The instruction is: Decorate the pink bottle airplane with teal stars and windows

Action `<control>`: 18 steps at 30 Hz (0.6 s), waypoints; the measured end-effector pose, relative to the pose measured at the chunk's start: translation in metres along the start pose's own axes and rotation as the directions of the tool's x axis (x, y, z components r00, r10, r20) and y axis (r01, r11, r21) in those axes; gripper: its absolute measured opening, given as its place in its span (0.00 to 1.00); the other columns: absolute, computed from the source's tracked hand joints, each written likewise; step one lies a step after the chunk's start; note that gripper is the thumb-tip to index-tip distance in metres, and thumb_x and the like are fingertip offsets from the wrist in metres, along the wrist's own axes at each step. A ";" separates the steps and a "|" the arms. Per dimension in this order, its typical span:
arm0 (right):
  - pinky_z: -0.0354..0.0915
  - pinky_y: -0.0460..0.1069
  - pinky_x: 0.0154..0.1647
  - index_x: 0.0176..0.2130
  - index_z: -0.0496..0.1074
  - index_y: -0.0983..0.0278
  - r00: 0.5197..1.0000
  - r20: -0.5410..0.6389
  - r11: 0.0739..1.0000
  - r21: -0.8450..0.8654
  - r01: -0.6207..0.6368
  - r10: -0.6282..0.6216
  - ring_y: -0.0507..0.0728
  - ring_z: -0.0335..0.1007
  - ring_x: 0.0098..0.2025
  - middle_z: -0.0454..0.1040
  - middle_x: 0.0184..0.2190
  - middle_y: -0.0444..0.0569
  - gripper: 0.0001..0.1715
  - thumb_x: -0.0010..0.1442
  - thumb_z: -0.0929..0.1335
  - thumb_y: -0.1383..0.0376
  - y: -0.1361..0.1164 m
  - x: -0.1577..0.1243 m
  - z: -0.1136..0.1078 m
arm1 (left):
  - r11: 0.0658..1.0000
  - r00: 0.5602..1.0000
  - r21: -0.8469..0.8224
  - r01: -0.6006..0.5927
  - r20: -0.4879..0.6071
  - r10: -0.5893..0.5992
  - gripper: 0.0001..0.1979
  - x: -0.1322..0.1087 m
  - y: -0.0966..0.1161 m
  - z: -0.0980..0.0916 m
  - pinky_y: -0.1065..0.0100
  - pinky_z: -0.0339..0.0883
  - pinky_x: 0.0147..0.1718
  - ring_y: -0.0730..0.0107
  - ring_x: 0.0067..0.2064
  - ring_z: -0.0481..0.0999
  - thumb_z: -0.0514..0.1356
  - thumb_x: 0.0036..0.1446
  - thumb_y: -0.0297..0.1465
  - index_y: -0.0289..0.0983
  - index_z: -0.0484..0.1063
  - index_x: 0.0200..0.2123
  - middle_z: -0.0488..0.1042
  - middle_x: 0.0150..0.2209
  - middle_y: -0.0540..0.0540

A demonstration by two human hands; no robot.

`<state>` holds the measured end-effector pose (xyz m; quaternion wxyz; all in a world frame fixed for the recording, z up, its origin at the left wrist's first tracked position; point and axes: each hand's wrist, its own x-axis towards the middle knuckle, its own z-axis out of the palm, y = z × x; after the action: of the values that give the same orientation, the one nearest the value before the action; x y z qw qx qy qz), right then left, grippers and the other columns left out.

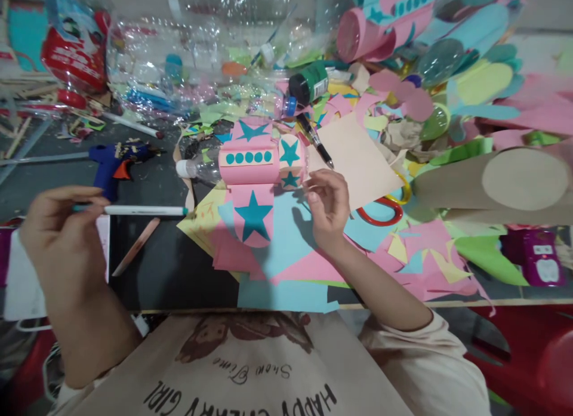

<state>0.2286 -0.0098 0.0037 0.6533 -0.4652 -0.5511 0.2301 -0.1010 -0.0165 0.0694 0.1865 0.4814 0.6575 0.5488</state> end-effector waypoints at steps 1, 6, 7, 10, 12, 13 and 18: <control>0.76 0.52 0.34 0.49 0.73 0.49 1.000 -0.003 1.000 -0.008 -0.005 0.005 0.56 0.74 0.39 0.71 0.44 0.48 0.13 0.64 0.69 0.54 0.002 0.001 0.001 | 0.997 0.999 0.055 0.050 0.002 -0.051 0.07 0.001 -0.004 -0.005 0.56 0.70 0.44 0.65 0.35 0.73 0.65 0.47 0.28 0.44 0.78 0.32 0.76 0.30 0.51; 0.74 0.56 0.48 0.54 0.71 0.47 0.995 0.054 0.997 0.011 -0.081 0.080 0.58 0.70 0.50 0.69 0.51 0.47 0.18 0.65 0.69 0.55 0.011 0.001 0.000 | 0.902 0.996 0.431 0.011 0.074 -0.047 0.11 -0.003 -0.011 -0.014 0.34 0.62 0.56 0.47 0.44 0.74 0.61 0.49 0.41 0.42 0.78 0.30 0.78 0.31 0.45; 0.74 0.57 0.50 0.54 0.70 0.47 0.994 0.058 0.995 0.010 -0.095 0.094 0.58 0.70 0.51 0.69 0.52 0.47 0.18 0.65 0.69 0.55 0.012 0.000 0.000 | 0.888 0.995 0.459 -0.034 0.101 -0.014 0.12 -0.005 -0.009 -0.013 0.32 0.60 0.57 0.45 0.47 0.74 0.59 0.51 0.42 0.41 0.78 0.31 0.78 0.34 0.44; 0.71 0.58 0.53 0.54 0.69 0.46 0.989 0.068 0.991 0.011 -0.135 0.134 0.58 0.69 0.52 0.69 0.53 0.46 0.18 0.64 0.69 0.54 0.016 -0.002 -0.002 | 0.939 0.966 0.345 0.013 0.238 -0.101 0.16 -0.010 -0.004 -0.001 0.40 0.68 0.55 0.48 0.54 0.74 0.58 0.60 0.46 0.45 0.79 0.42 0.77 0.49 0.46; 0.69 0.59 0.55 0.55 0.68 0.45 0.981 0.086 0.985 0.008 -0.174 0.173 0.58 0.70 0.51 0.68 0.55 0.45 0.19 0.65 0.68 0.54 0.019 -0.003 -0.002 | 0.968 0.904 0.169 0.186 0.357 -0.236 0.22 -0.010 -0.008 0.017 0.42 0.71 0.55 0.49 0.56 0.74 0.61 0.59 0.51 0.49 0.75 0.52 0.75 0.56 0.48; 0.69 0.60 0.56 0.55 0.67 0.44 0.976 0.096 0.981 0.003 -0.195 0.194 0.58 0.70 0.51 0.68 0.55 0.45 0.19 0.65 0.68 0.53 0.021 -0.003 -0.003 | 0.972 0.878 0.083 0.220 0.418 -0.234 0.26 -0.008 -0.013 0.028 0.43 0.67 0.60 0.49 0.61 0.72 0.63 0.56 0.53 0.50 0.73 0.55 0.73 0.59 0.48; 0.67 0.63 0.59 0.55 0.69 0.46 0.952 0.114 0.959 -0.026 -0.282 0.283 0.60 0.69 0.55 0.70 0.54 0.48 0.20 0.64 0.68 0.50 0.025 -0.005 -0.003 | 0.945 0.891 -0.178 0.275 0.416 -0.181 0.33 -0.002 -0.037 0.079 0.44 0.60 0.67 0.49 0.65 0.69 0.67 0.48 0.56 0.46 0.73 0.54 0.74 0.58 0.45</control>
<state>0.2358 -0.0033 -0.0204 0.5783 -0.5279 -0.5174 0.3452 -0.0547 0.0272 0.0090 0.4334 0.4757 0.5898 0.4879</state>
